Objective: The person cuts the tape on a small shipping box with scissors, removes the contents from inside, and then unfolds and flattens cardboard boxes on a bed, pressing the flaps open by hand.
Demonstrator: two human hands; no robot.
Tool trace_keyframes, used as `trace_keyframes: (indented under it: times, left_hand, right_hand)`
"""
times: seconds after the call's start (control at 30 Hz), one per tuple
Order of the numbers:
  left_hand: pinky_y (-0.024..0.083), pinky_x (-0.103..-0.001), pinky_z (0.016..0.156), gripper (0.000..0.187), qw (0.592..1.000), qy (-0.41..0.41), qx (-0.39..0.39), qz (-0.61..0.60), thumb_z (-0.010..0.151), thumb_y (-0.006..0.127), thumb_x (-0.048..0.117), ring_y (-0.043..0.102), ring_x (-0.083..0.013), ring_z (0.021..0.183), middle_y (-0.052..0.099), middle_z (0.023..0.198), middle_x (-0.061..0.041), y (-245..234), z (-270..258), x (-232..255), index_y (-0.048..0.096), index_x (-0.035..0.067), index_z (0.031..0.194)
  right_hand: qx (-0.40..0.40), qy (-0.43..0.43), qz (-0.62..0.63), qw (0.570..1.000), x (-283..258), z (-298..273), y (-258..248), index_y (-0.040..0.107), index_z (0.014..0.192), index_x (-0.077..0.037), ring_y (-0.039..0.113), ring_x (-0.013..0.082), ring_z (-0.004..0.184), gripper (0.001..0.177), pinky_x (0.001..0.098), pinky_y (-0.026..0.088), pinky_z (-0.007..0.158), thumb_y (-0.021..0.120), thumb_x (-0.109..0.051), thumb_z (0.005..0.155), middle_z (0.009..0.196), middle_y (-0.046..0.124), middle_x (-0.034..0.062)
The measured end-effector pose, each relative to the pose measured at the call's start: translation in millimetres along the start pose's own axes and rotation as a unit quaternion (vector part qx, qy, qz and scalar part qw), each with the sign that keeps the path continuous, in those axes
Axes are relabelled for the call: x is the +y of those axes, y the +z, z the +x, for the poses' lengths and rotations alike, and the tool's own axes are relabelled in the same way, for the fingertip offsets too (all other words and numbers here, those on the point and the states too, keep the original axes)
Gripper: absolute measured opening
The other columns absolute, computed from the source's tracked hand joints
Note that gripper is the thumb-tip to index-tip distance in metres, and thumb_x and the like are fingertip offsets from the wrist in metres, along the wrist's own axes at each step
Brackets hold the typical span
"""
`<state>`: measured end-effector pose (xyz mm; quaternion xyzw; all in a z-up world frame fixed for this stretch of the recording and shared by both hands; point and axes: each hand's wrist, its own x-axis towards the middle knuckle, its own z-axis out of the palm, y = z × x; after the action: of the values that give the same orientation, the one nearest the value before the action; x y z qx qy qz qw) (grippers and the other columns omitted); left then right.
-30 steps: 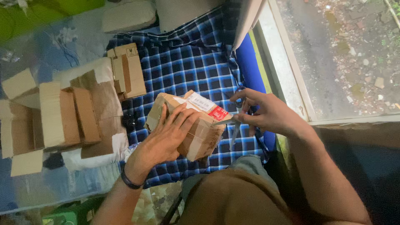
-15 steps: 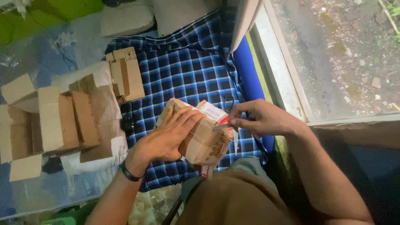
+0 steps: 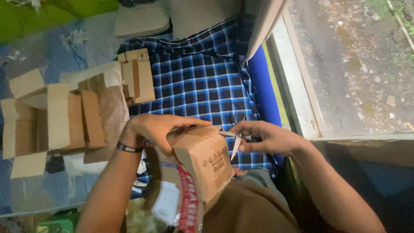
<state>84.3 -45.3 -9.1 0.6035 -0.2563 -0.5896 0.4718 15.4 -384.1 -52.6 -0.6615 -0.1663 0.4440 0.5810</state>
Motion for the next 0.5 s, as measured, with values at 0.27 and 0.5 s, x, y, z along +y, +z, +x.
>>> trace_keyframes:
  times: [0.27, 0.5]
  left_hand:
    - [0.041, -0.048, 0.124, 0.11, 0.976, 0.121, -0.032, -0.179, 0.053, 0.095, 0.027, 0.058, -0.0362, 0.141, 0.061, 0.148, -0.025, 26, 7, -78, 0.053, -0.003, 0.15]
    - [0.043, -0.049, 0.12, 0.084, 0.972, 0.086, -0.01, -0.217, 0.072, 0.087, 0.034, 0.058, -0.0332, 0.141, 0.061, 0.151, -0.019, 38, 6, -109, 0.06, 0.001, 0.145]
  right_hand:
    - [0.032, 0.11, -0.101, 0.988, 6, -6, 48, 0.064, 0.14, -0.019, 0.062, 0.0183, 0.109, 0.047, 0.0382, 0.054, 0.095, 0.062, -0.029, 0.094, 0.119, 0.061, 0.0035]
    - [0.078, 0.137, -0.154, 0.975, 19, -20, 76, 0.068, 0.129, -0.012, 0.061, 0.0213, 0.109, 0.038, 0.036, 0.052, 0.097, 0.056, -0.032, 0.099, 0.122, 0.053, 0.0077]
